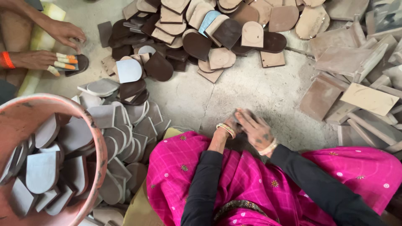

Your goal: The person sits on the floor and sands small arch-shaped shoe components one at a time, rubbing a sanding block over each piece's surface, then places the finished piece into a large basin beside her. Other workers handle similar pieces nearby.

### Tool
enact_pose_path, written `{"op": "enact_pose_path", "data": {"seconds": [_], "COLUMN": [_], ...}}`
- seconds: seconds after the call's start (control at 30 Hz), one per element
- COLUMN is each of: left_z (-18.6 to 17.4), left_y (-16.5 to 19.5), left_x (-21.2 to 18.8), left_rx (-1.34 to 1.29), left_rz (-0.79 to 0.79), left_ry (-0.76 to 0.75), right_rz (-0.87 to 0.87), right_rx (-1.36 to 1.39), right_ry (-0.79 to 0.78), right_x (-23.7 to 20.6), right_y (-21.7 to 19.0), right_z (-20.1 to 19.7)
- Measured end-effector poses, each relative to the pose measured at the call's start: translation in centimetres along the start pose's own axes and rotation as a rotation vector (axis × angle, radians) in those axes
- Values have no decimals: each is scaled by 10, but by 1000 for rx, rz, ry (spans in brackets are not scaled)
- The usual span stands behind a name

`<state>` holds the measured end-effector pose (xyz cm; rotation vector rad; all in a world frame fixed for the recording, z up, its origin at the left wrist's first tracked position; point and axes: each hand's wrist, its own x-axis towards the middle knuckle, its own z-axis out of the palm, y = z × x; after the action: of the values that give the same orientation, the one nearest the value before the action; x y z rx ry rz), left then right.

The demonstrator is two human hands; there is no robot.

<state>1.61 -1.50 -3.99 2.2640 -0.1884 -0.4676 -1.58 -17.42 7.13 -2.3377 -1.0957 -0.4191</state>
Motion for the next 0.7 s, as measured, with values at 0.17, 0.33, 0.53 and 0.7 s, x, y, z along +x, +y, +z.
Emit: {"op": "enact_pose_path", "data": {"seconds": [0.17,0.33,0.53,0.7], "left_z": [-9,-27,-2,14], "left_y": [-7,9,3,7], "left_x": [-10,-19,-13,-12], "left_rx": [-317,-784,-357,-73], "left_rz": [37,83,-46,25], "left_ry": [-13,35,134,366], "right_rz": [-24,542,150,161], "right_rx": [-39,-9,-77,-105], "right_ry": [-108,-325,38,-67], "right_x": [-13,-56,-30,-22], "right_y": [19,45,1,13], "right_z": [-2,-43,-18,-20]}}
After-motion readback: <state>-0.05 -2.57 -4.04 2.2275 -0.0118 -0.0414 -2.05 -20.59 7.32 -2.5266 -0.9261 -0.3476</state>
